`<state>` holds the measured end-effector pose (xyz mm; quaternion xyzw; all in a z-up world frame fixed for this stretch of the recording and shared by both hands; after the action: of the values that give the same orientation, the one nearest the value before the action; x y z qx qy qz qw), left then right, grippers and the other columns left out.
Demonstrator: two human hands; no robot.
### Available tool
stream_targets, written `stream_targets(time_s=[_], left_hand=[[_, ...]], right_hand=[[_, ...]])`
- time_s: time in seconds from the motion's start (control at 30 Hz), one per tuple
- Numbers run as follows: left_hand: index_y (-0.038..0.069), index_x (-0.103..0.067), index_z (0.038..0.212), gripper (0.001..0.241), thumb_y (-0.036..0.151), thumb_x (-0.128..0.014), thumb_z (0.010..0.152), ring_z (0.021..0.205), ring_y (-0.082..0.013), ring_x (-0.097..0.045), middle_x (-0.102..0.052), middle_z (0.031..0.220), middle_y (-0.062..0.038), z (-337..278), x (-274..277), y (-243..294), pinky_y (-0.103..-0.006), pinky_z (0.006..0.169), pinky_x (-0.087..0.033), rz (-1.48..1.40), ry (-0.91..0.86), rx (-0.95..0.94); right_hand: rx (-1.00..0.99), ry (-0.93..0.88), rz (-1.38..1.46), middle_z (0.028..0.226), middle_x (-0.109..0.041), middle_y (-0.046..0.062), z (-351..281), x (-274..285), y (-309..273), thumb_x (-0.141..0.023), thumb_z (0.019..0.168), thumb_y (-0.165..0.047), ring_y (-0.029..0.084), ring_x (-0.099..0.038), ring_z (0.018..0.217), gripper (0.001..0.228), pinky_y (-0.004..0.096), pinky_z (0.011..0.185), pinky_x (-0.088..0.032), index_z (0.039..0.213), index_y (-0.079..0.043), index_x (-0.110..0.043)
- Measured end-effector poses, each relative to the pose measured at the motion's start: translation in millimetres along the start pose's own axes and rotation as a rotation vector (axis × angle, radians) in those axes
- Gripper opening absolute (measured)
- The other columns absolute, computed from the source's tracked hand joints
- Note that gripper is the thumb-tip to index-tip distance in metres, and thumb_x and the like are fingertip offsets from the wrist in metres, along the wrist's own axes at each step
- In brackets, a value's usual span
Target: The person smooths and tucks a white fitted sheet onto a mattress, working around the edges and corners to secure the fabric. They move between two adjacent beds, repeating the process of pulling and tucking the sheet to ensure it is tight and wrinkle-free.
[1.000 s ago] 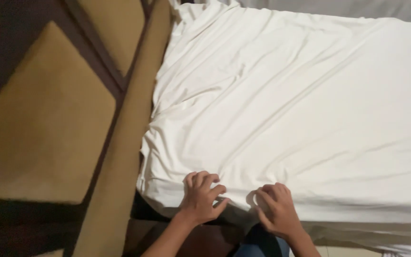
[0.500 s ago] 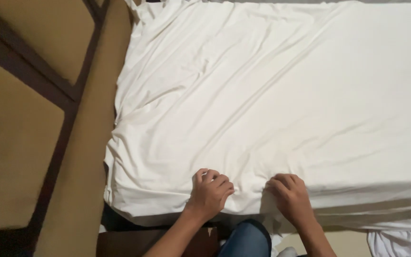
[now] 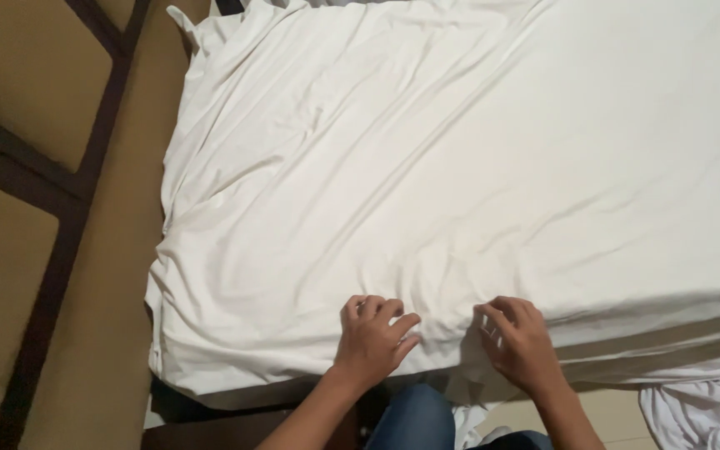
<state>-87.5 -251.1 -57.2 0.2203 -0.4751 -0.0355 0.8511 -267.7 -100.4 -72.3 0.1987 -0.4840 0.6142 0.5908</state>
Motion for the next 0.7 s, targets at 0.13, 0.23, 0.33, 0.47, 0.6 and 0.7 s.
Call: stream_targets(time_s=[0.13, 0.23, 0.33, 0.47, 0.6, 0.7], left_hand=[[0.016, -0.073, 0.093, 0.014, 0.024, -0.080, 0.084, 0.097, -0.0223, -0.058, -0.065, 0.098, 0.001, 4, -27, -1, -0.0474, 0.091, -0.038, -0.001, -0.047, 0.003], [0.014, -0.069, 0.086, 0.010, 0.019, -0.078, 0.086, 0.094, -0.0212, -0.060, -0.066, 0.093, 0.002, 5, -28, 2, -0.0437, 0.090, -0.040, -0.009, -0.024, -0.017], [0.014, -0.068, 0.084, 0.011, 0.018, -0.078, 0.085, 0.093, -0.0216, -0.061, -0.066, 0.092, 0.002, 3, -24, 4, -0.0422, 0.089, -0.040, -0.051, 0.037, -0.032], [0.013, -0.068, 0.088, 0.011, 0.015, -0.078, 0.085, 0.095, -0.0228, -0.061, -0.066, 0.094, 0.000, -2, -23, 4, -0.0415, 0.092, -0.041, -0.071, 0.058, -0.056], [0.014, -0.069, 0.094, 0.016, 0.019, -0.079, 0.081, 0.098, -0.0259, -0.059, -0.064, 0.097, -0.004, 3, -22, 14, -0.0446, 0.092, -0.040, -0.036, 0.016, -0.044], [0.016, -0.072, 0.102, 0.026, 0.024, -0.081, 0.079, 0.099, -0.0279, -0.056, -0.062, 0.100, -0.005, 13, -27, 26, -0.0483, 0.089, -0.038, -0.021, -0.002, -0.037]], right_hand=[[-0.020, -0.012, -0.077, 0.099, -0.067, 0.011, -7, -2, 25, -0.079, 0.068, -0.009, 0.034, -0.062, 0.096, 0.031, 0.045, 0.083, -0.049, 0.098, -0.009, -0.071], [0.012, -0.015, -0.116, 0.097, -0.068, 0.007, -13, -8, 35, -0.074, 0.073, -0.004, 0.030, -0.063, 0.094, 0.024, 0.043, 0.083, -0.050, 0.096, -0.010, -0.072], [0.030, -0.040, -0.140, 0.095, -0.069, 0.006, -14, -13, 41, -0.069, 0.077, 0.002, 0.027, -0.064, 0.091, 0.022, 0.041, 0.082, -0.049, 0.094, -0.011, -0.072], [0.014, -0.041, -0.120, 0.091, -0.068, 0.006, -16, -10, 37, -0.068, 0.077, 0.001, 0.027, -0.063, 0.087, 0.017, 0.041, 0.079, -0.048, 0.090, -0.009, -0.071], [0.004, -0.010, -0.063, 0.090, -0.068, 0.006, -27, -4, 42, -0.069, 0.078, 0.000, 0.028, -0.064, 0.087, 0.016, 0.041, 0.079, -0.049, 0.091, -0.008, -0.070], [-0.029, 0.010, -0.029, 0.095, -0.068, 0.011, -26, 11, 42, -0.072, 0.079, -0.004, 0.031, -0.065, 0.090, 0.017, 0.042, 0.078, -0.050, 0.096, -0.006, -0.071]])
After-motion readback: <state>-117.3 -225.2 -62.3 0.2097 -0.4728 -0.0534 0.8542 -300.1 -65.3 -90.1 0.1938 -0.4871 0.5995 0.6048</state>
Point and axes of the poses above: each hand's wrist, its own z-axis towards the middle knuckle, its own x-axis out of the back of the hand, y = z × x, the point moved 5 cm from there along z, towards the middle knuckle
